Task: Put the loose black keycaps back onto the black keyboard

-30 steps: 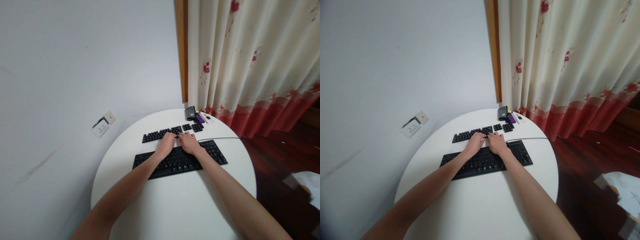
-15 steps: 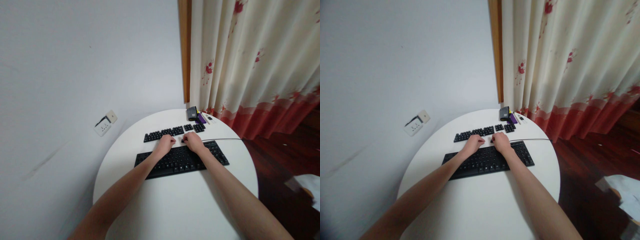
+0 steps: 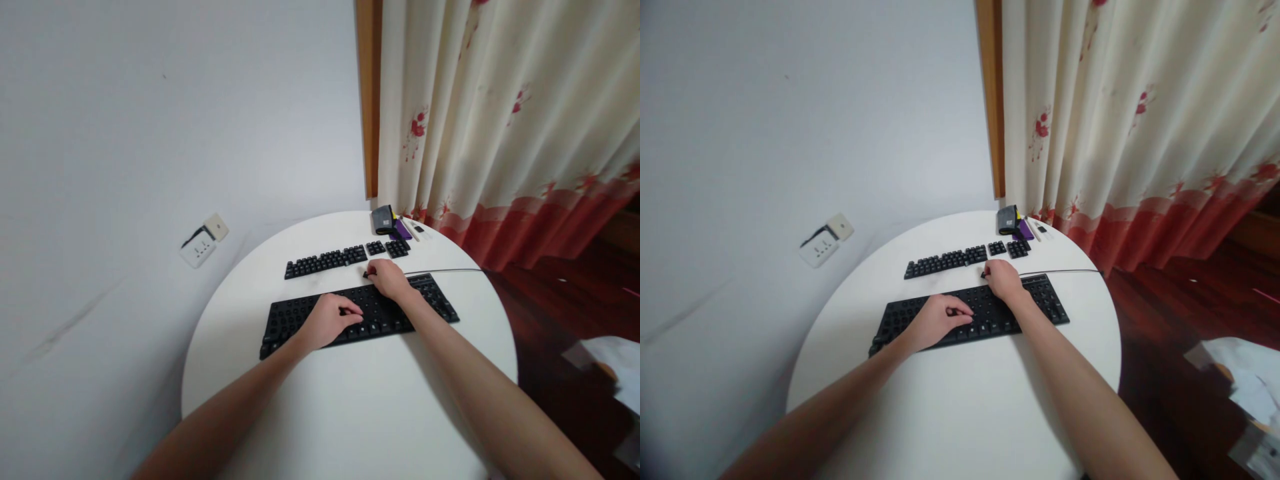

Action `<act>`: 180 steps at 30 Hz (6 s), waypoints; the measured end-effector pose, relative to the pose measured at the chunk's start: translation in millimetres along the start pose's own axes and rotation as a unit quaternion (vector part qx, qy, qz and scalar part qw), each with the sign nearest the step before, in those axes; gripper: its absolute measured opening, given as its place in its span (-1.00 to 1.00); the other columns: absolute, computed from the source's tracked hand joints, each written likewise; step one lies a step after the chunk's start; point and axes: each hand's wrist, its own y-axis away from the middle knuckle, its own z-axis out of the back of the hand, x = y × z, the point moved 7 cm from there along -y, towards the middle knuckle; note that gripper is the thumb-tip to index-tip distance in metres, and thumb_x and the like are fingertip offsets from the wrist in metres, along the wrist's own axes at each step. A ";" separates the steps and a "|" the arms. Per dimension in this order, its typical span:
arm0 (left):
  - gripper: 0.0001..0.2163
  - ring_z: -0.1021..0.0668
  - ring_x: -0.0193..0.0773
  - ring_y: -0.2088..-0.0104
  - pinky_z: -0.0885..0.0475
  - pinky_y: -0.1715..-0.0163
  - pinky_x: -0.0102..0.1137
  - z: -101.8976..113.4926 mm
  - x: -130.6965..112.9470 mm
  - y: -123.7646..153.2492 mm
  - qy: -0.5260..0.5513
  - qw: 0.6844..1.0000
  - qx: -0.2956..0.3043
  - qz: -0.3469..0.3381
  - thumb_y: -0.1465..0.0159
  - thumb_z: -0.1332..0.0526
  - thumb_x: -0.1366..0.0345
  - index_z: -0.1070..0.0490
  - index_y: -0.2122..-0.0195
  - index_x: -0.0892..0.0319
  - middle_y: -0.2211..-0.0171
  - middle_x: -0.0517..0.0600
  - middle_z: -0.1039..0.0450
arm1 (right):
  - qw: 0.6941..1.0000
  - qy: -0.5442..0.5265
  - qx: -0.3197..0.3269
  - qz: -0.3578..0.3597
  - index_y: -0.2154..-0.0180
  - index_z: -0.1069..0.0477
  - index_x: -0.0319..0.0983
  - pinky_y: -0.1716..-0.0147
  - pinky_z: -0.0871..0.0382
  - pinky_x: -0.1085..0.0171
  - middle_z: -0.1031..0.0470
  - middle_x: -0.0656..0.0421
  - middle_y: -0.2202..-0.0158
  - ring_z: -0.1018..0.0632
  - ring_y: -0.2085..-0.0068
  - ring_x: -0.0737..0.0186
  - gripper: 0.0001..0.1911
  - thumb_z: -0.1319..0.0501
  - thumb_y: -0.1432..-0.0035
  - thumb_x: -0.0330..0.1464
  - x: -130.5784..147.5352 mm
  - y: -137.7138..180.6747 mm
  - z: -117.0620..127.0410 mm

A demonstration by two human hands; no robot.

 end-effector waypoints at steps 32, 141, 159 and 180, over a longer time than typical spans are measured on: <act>-0.82 -0.44 -0.19 0.14 -0.38 0.09 -0.29 -9.9 -20.0 23.2 -0.153 0.969 -0.002 -0.193 -0.34 -0.19 0.29 -0.59 0.16 0.07 0.16 -0.01 -0.53 | 0.966 -0.224 0.011 0.127 0.31 -0.56 -0.23 0.19 -0.40 0.25 -0.61 0.14 0.29 -0.57 0.25 0.20 -0.91 -0.27 -0.11 -0.45 21.8 86.7 34.0; -0.79 -0.47 -0.22 0.18 -0.38 0.08 -0.30 1.9 -13.3 18.8 -0.165 0.970 -0.074 -0.163 -0.36 -0.09 0.39 -0.54 0.25 0.16 0.26 0.00 -0.48 | 0.995 0.085 0.002 0.046 -0.19 -0.29 -0.17 0.01 -0.32 0.18 -0.52 0.02 -0.04 -0.53 0.00 0.05 -0.49 0.01 -0.23 -0.48 34.2 -31.1 5.4; -0.80 -0.41 -0.15 0.13 -0.33 0.08 -0.22 -18.8 -42.7 39.4 -0.276 0.943 -0.048 -0.179 -0.39 -0.08 0.27 -0.50 0.13 0.12 0.24 0.01 -0.44 | 0.987 0.023 -0.089 0.130 0.03 -0.46 -0.20 0.07 -0.25 0.06 -0.45 0.04 0.09 -0.39 0.06 0.05 -0.73 -0.10 -0.30 -0.31 46.0 148.3 18.9; -0.80 -0.40 -0.13 0.15 -0.29 0.15 -0.21 -31.6 -48.6 44.3 -0.371 0.907 -0.079 -0.184 -0.39 -0.05 0.34 -0.46 0.13 0.18 0.23 0.03 -0.41 | 0.983 0.106 -0.091 0.122 0.03 -0.44 -0.25 0.03 -0.21 0.09 -0.43 0.01 0.09 -0.36 0.03 0.04 -0.73 -0.09 -0.27 -0.44 55.5 152.1 8.6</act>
